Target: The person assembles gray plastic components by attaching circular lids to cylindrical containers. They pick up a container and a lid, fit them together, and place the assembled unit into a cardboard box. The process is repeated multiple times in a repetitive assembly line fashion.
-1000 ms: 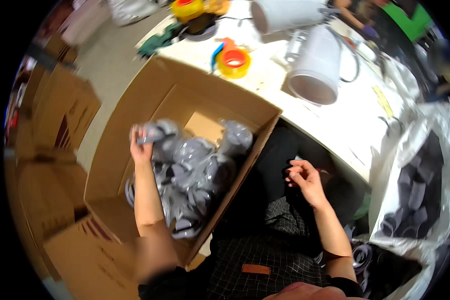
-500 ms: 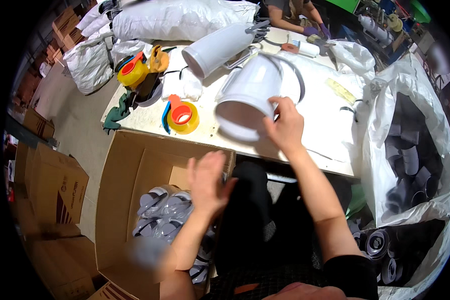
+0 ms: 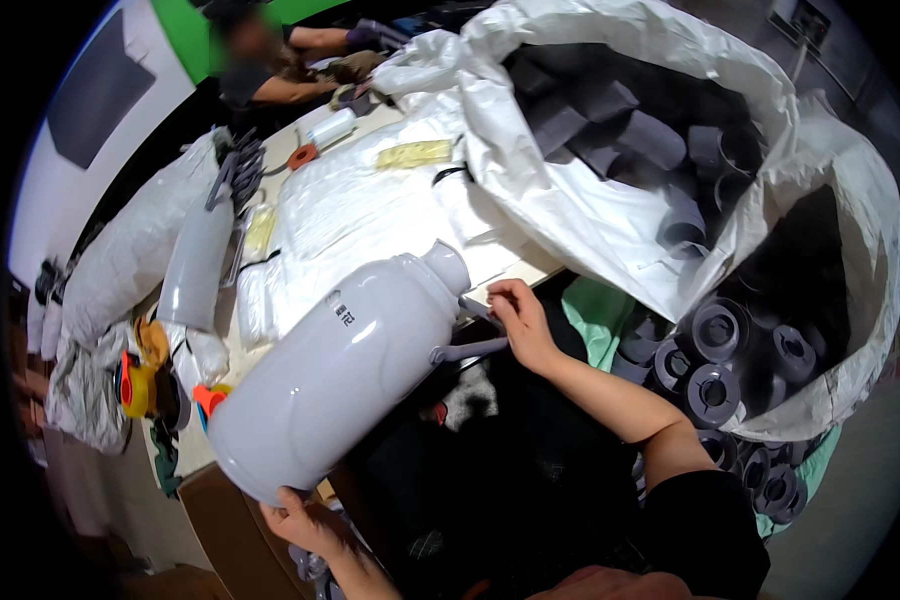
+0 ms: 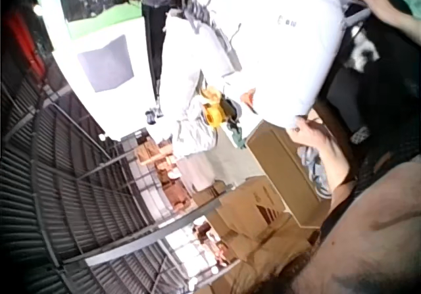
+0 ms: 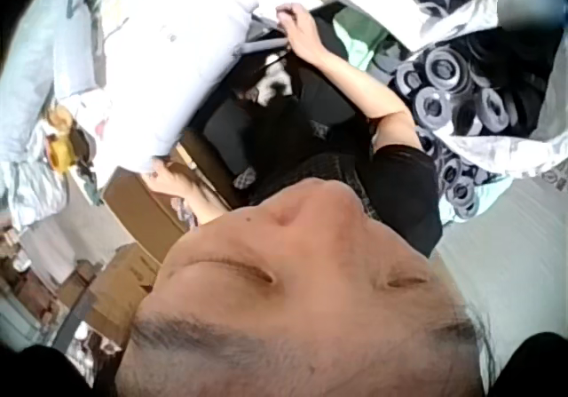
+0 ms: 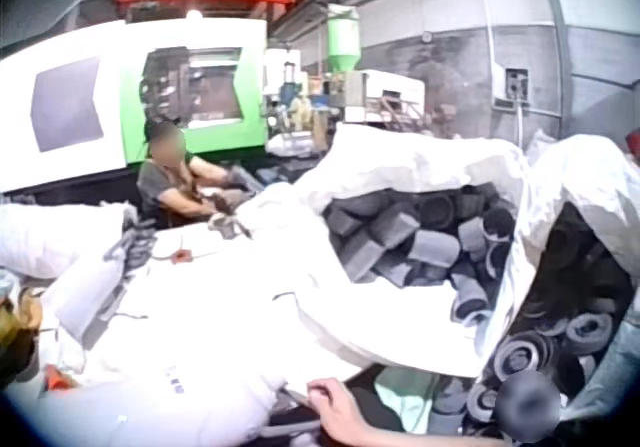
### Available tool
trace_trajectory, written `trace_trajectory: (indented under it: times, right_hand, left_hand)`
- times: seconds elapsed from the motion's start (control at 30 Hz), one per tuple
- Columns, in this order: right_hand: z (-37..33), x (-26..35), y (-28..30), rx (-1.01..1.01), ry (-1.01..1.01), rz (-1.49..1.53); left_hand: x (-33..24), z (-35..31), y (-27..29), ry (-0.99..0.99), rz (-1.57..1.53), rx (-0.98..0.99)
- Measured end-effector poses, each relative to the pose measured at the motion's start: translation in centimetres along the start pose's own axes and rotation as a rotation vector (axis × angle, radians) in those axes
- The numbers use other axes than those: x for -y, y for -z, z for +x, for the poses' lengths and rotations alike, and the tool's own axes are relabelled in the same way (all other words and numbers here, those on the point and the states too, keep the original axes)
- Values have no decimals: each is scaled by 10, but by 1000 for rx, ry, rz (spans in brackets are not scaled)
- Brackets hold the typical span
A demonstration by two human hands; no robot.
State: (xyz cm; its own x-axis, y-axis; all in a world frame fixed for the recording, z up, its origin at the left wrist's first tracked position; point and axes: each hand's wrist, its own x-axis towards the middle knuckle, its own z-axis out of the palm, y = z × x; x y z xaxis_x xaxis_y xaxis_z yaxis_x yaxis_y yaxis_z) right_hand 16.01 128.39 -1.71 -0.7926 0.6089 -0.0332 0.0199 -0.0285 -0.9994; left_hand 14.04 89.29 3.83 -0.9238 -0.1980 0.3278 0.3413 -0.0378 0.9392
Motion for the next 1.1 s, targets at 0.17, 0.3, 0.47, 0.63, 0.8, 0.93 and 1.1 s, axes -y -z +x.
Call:
trace_trajectory:
  times: [0.17, 0.3, 0.47, 0.63, 0.8, 0.93, 1.1]
  right_hand:
    - [54, 35, 200, -657, 677, -1066]
    - [94, 25, 370, -824, 14, -1645]
    - [85, -44, 403, -622, -189, -1400]
    - [67, -32, 368, -484, -362, -858]
    - [39, 18, 295, -504, 18, -382]
    - [-22, 33, 184, -580, 543, -368]
    - [-69, 7, 105, -113, 87, -406]
  left_hand:
    - [30, 14, -47, 404, -327, 140]
    - [32, 15, -70, 402, -392, 257]
    - [35, 6, -93, 475, -441, 261]
    - [38, 3, -105, 596, -466, 289]
    - [36, -1, -107, 547, -479, 340]
    - [34, -2, -97, 648, -562, 220]
    - [29, -5, -71, 600, -598, 162]
